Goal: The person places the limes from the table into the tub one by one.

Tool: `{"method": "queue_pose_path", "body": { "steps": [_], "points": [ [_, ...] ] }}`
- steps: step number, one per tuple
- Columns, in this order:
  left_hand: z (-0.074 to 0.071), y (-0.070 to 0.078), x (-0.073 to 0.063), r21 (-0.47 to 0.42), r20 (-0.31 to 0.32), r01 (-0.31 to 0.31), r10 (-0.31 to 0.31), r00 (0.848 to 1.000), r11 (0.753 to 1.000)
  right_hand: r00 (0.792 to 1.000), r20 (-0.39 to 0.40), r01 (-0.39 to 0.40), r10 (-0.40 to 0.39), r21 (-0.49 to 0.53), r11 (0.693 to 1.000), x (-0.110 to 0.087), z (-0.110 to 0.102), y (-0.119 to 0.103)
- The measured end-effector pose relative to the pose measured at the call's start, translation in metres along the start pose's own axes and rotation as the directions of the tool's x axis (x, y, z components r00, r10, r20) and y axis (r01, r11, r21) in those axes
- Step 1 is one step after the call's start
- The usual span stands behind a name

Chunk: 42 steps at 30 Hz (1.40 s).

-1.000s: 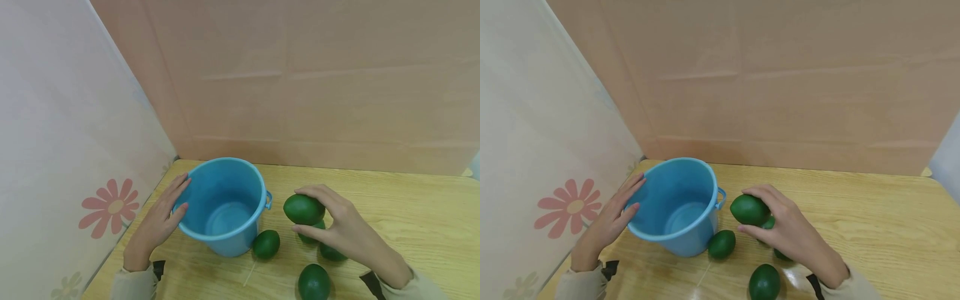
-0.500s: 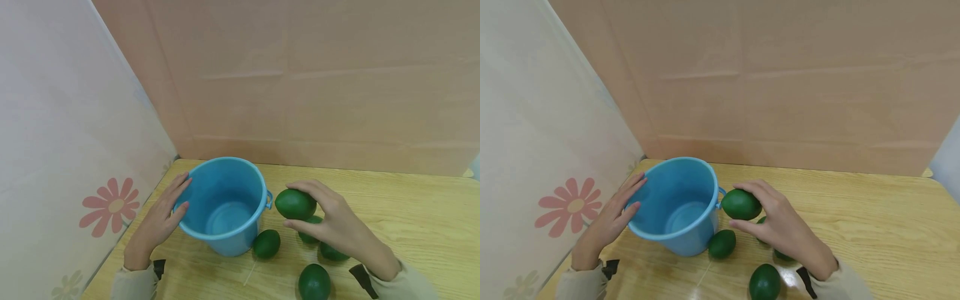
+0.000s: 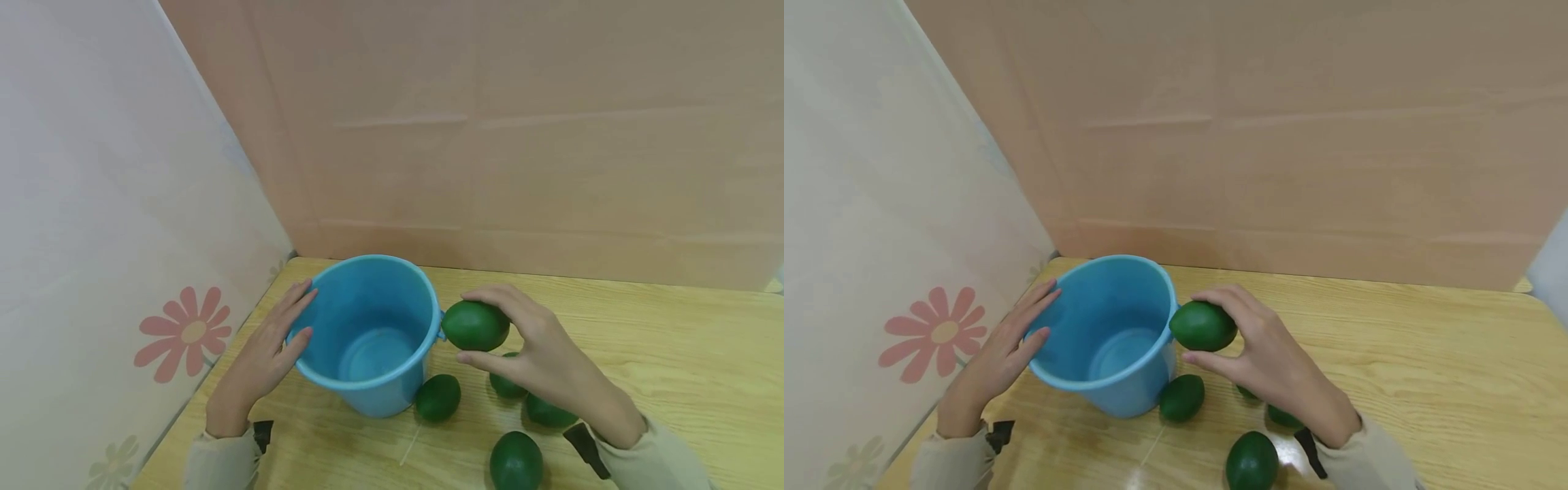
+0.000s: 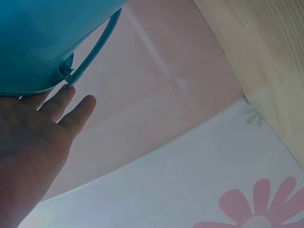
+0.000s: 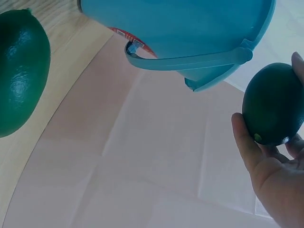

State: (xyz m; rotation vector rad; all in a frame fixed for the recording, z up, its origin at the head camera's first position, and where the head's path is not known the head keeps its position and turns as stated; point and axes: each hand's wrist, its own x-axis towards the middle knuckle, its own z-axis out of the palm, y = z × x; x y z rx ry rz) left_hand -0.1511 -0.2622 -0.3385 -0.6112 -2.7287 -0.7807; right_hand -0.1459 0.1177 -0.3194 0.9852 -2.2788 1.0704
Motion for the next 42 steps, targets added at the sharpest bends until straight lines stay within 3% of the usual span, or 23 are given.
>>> {"method": "queue_pose_path", "body": {
  "steps": [16,28,37,42],
  "points": [
    [0.001,0.001,0.001,-0.002,-0.001,-0.009,0.009,1.000,1.000,1.000,-0.009,0.006,-0.006,0.035,0.999,0.013,0.008,-0.004],
    [0.001,0.003,0.001,-0.002,0.002,0.014,-0.014,1.000,1.000,0.998,0.016,0.053,-0.055,0.099,0.994,0.021,0.016,-0.004],
    [0.001,0.003,0.000,-0.007,0.011,0.027,-0.027,1.000,1.000,0.992,-0.017,0.123,-0.122,0.124,0.985,0.026,0.023,-0.005],
    [0.001,0.004,0.001,-0.009,0.011,0.028,-0.028,1.000,1.000,0.996,0.010,0.088,-0.090,0.125,0.988,0.029,0.025,-0.008]
  ]
}}
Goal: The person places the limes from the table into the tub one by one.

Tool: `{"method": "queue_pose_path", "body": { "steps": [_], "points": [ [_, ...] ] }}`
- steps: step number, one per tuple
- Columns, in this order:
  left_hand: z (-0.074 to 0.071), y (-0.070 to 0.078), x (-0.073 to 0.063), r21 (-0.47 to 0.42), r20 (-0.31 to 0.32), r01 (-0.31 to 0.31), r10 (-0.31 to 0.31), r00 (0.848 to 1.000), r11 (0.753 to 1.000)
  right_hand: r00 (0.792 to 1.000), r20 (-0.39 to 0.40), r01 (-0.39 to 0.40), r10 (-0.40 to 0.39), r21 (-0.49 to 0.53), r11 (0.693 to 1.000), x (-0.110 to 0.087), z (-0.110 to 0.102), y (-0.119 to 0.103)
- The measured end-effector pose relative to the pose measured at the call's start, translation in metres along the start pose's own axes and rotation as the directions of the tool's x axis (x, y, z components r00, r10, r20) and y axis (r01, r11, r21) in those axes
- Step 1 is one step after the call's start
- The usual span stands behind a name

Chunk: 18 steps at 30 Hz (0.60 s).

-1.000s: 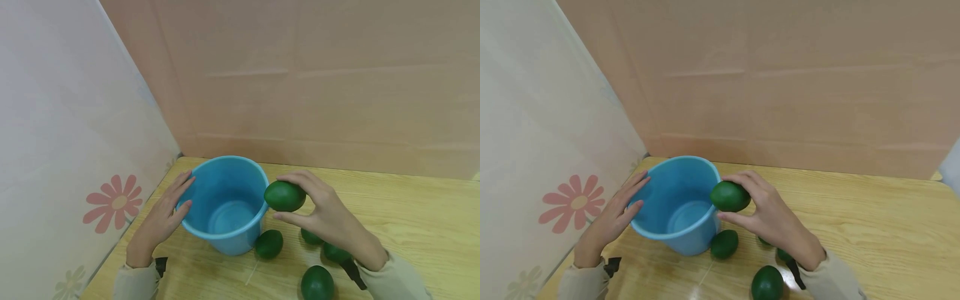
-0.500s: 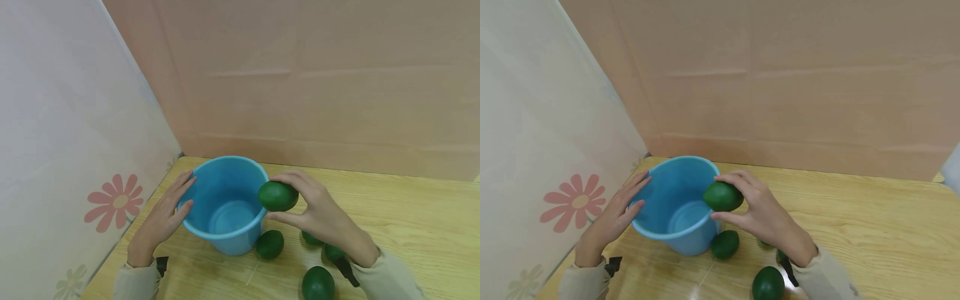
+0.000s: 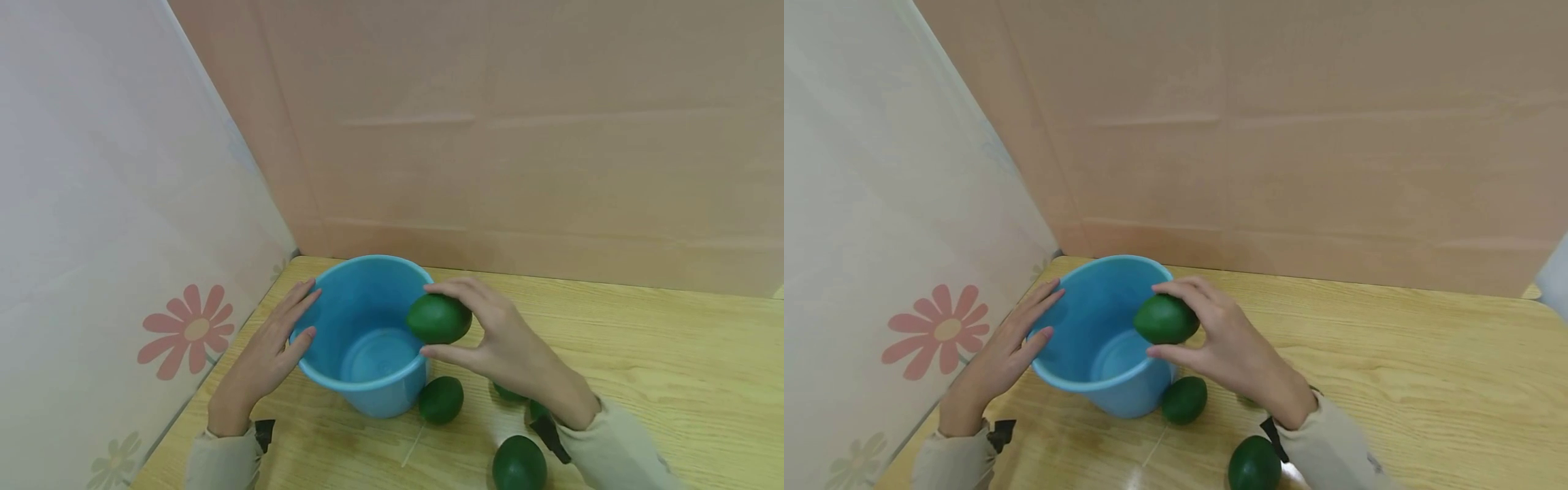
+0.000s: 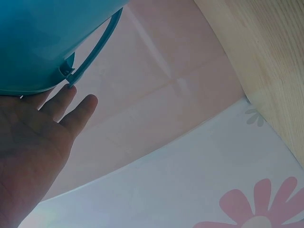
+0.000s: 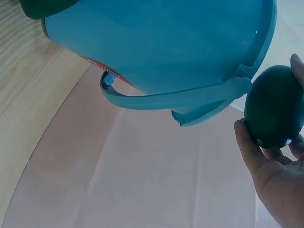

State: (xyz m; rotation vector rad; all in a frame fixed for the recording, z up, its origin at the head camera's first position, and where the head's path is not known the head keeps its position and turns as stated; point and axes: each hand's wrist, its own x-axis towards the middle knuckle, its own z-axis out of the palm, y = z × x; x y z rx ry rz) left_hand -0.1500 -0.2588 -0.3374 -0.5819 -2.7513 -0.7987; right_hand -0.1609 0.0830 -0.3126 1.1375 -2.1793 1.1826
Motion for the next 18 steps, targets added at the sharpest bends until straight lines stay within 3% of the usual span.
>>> {"method": "queue_pose_path", "body": {
  "steps": [5,18],
  "points": [
    [0.000,0.000,0.000,0.001,-0.001,-0.004,0.004,1.000,1.000,0.998,0.026,-0.049,0.049,-0.008,0.999,0.002,0.003,0.000],
    [0.000,0.001,0.001,0.007,-0.002,-0.005,0.005,1.000,1.000,0.999,0.038,-0.011,0.009,0.038,0.999,0.010,0.016,0.001]
  ]
}}
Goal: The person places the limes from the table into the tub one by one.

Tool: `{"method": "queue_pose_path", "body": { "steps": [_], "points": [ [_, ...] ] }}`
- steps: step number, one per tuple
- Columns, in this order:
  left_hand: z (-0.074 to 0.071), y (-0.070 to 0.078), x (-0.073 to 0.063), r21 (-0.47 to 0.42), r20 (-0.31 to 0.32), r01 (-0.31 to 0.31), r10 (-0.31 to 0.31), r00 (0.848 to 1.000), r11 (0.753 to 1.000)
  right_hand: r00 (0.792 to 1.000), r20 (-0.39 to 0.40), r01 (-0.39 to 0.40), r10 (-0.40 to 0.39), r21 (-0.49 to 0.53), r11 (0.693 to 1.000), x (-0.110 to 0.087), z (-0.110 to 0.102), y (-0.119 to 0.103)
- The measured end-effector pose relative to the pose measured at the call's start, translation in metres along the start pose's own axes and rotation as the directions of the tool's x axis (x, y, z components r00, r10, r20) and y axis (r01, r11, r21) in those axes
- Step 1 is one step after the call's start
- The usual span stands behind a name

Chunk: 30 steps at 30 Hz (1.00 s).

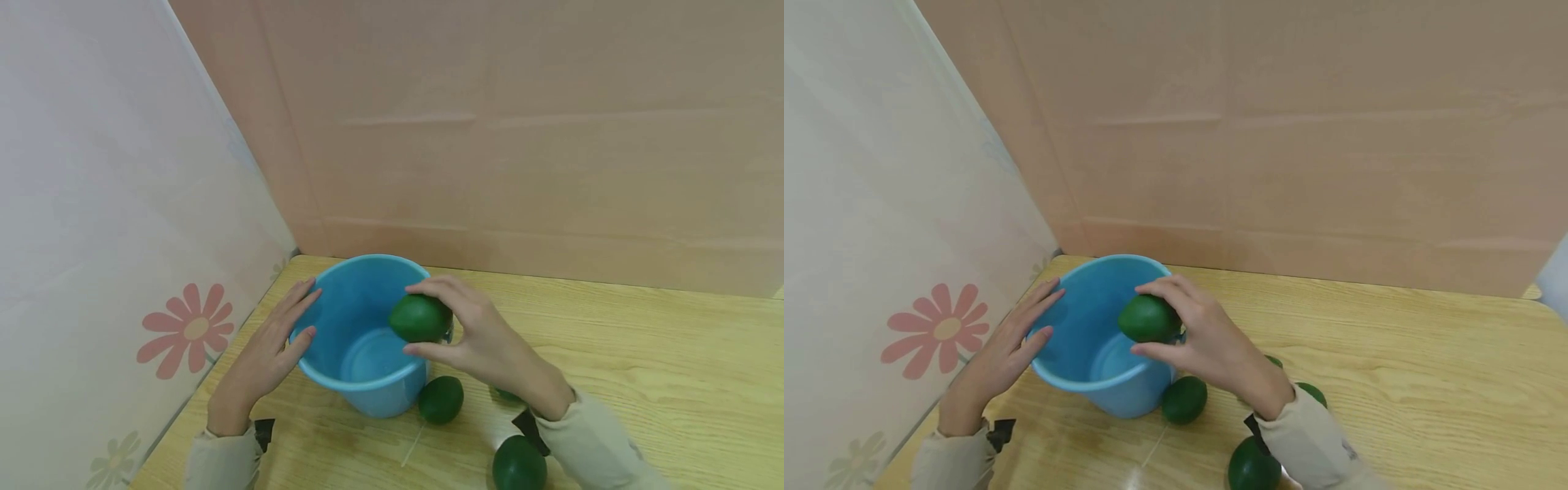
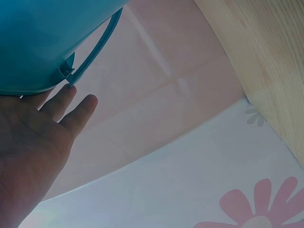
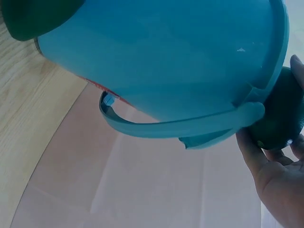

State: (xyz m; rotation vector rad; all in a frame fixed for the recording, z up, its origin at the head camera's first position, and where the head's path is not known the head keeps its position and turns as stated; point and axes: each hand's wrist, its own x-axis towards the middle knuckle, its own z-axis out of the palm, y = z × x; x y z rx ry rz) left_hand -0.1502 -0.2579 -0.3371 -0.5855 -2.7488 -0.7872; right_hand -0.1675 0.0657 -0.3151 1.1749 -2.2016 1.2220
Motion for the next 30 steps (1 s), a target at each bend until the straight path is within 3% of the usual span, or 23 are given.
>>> {"method": "queue_pose_path", "body": {
  "steps": [12,21,30],
  "points": [
    [0.000,0.000,0.000,-0.001,0.002,-0.003,0.003,1.000,1.000,0.998,0.040,-0.052,0.050,0.041,0.998,0.003,0.010,0.001],
    [0.001,0.001,0.001,0.003,0.000,-0.003,0.003,1.000,1.000,0.997,0.059,-0.046,0.045,0.024,0.999,0.007,0.013,0.006],
    [0.001,0.000,0.002,0.009,-0.004,-0.012,0.012,1.000,1.000,0.990,0.107,-0.092,0.089,0.016,0.996,0.012,0.015,0.009]
  ]
}}
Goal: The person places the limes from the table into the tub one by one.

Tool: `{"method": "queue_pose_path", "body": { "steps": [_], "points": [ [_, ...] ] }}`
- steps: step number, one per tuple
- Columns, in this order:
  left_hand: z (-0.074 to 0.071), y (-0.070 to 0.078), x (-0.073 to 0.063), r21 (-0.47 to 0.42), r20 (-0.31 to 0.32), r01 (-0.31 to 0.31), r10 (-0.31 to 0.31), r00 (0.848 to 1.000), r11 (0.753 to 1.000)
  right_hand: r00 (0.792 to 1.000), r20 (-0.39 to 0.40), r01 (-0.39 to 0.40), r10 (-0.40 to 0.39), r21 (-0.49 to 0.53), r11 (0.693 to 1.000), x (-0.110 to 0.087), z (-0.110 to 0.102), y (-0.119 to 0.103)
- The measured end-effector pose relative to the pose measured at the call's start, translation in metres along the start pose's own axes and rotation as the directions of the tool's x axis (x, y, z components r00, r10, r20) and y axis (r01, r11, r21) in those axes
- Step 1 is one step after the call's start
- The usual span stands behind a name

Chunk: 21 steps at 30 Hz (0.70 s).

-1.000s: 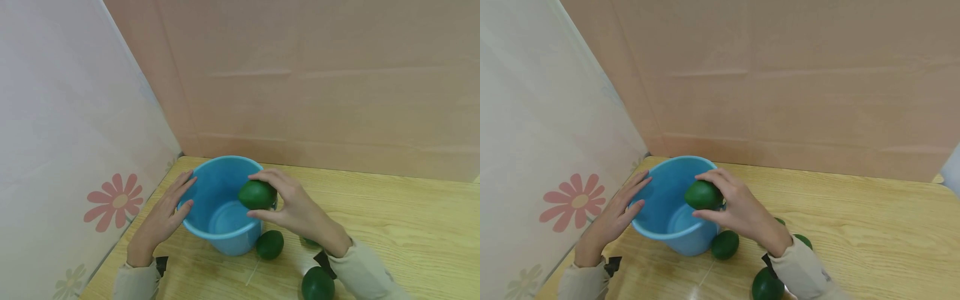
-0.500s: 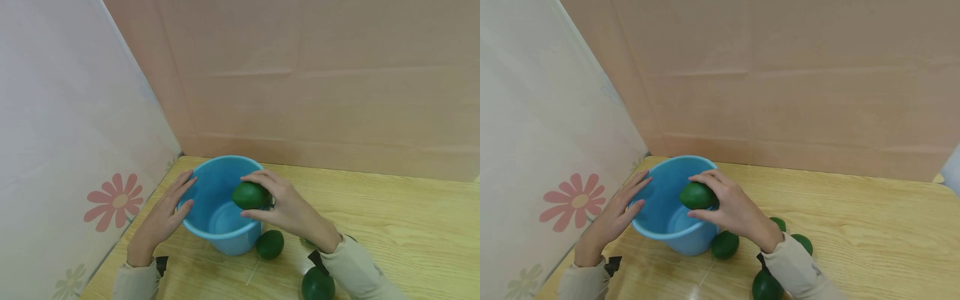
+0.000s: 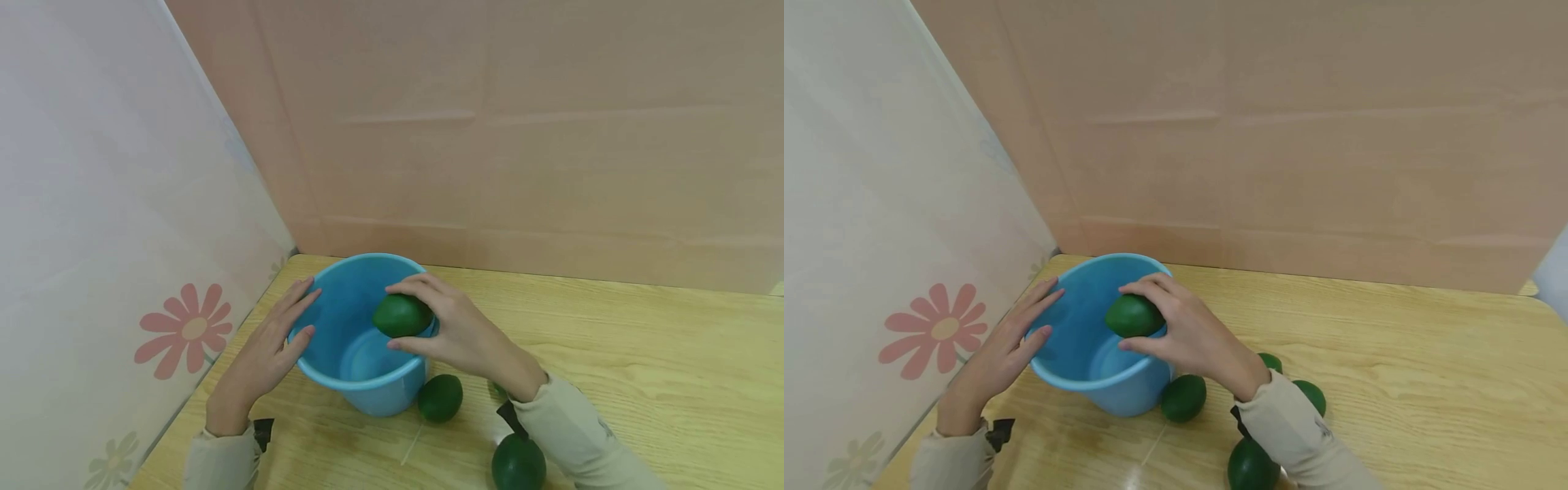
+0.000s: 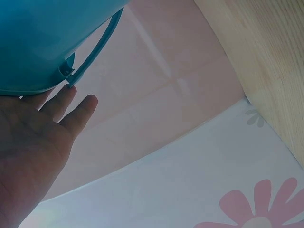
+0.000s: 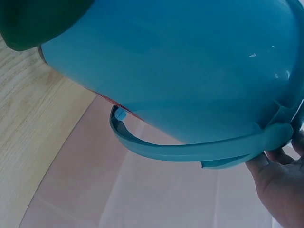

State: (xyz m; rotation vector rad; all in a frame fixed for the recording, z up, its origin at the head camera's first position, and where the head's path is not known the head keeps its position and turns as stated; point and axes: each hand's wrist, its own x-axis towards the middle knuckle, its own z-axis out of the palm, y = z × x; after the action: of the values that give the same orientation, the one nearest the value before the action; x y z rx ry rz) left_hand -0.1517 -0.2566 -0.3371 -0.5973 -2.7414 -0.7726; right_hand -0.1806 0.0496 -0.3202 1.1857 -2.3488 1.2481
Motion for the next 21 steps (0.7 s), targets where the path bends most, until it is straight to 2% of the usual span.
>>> {"method": "queue_pose_path", "body": {
  "steps": [11,21],
  "points": [
    [0.001,0.001,0.002,0.011,0.005,-0.002,0.002,1.000,1.000,0.994,0.105,-0.026,0.035,-0.091,0.996,0.008,-0.003,-0.001],
    [0.002,0.002,0.002,0.016,0.006,0.005,-0.005,1.000,1.000,0.963,0.237,-0.101,0.126,-0.117,0.988,0.014,-0.008,-0.003]
  ]
}}
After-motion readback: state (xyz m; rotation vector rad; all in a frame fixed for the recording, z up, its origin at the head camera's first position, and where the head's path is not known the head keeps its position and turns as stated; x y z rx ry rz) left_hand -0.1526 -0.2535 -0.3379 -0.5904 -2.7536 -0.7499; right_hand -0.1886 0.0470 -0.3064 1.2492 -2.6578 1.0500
